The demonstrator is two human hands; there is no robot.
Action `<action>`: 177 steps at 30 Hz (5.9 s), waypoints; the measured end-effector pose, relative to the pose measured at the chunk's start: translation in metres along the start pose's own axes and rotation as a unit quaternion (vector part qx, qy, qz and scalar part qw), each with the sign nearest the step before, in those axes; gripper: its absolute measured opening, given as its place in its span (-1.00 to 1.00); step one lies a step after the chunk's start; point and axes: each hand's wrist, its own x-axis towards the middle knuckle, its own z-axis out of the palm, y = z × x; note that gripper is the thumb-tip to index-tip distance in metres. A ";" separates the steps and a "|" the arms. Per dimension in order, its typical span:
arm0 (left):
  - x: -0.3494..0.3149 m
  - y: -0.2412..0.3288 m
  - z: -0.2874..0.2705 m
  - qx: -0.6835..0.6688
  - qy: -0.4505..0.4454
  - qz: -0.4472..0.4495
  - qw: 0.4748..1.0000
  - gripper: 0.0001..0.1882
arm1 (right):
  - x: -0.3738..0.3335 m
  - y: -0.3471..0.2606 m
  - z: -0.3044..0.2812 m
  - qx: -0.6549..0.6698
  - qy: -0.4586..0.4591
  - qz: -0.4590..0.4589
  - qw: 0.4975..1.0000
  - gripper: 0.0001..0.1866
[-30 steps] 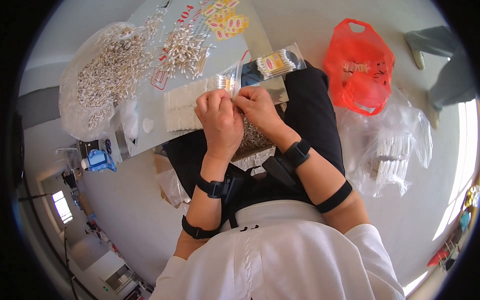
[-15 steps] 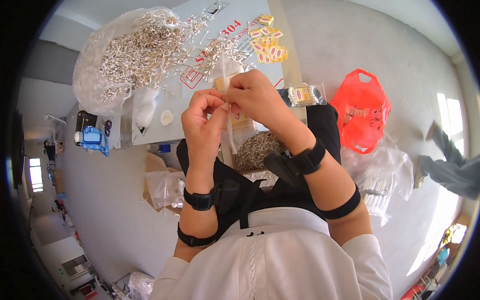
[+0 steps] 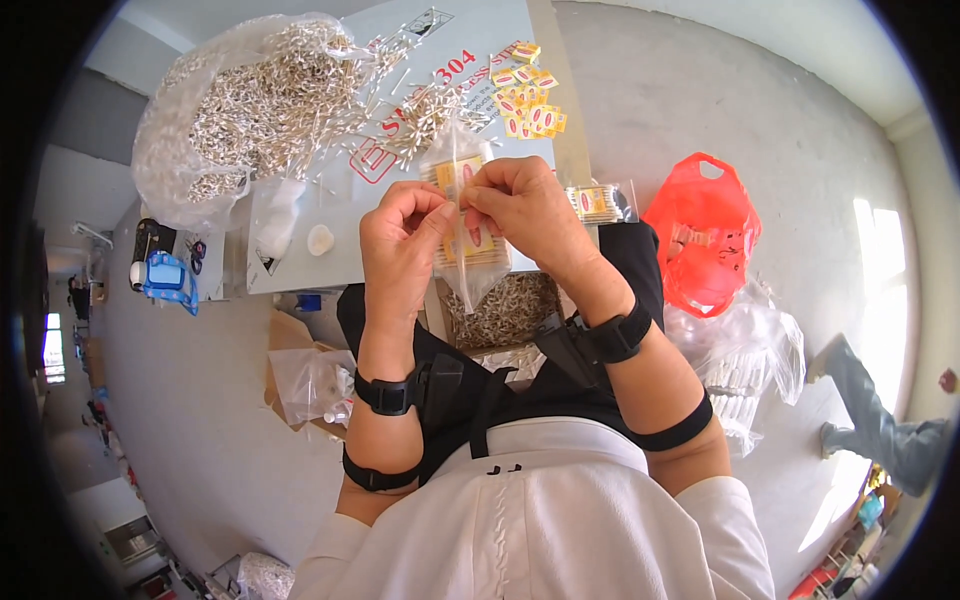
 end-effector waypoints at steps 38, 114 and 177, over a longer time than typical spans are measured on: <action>0.011 0.002 0.003 0.119 -0.046 0.070 0.989 -0.85 | 0.004 0.007 0.007 0.017 0.028 -0.023 0.999 -0.81; 0.013 0.006 0.009 -0.006 -0.069 -0.038 0.997 -0.77 | 0.000 0.016 0.005 0.014 0.041 -0.045 0.998 -0.83; -0.004 -0.016 -0.026 0.020 0.027 0.057 0.998 -0.55 | -0.015 0.029 -0.025 0.157 0.069 0.009 0.985 -0.62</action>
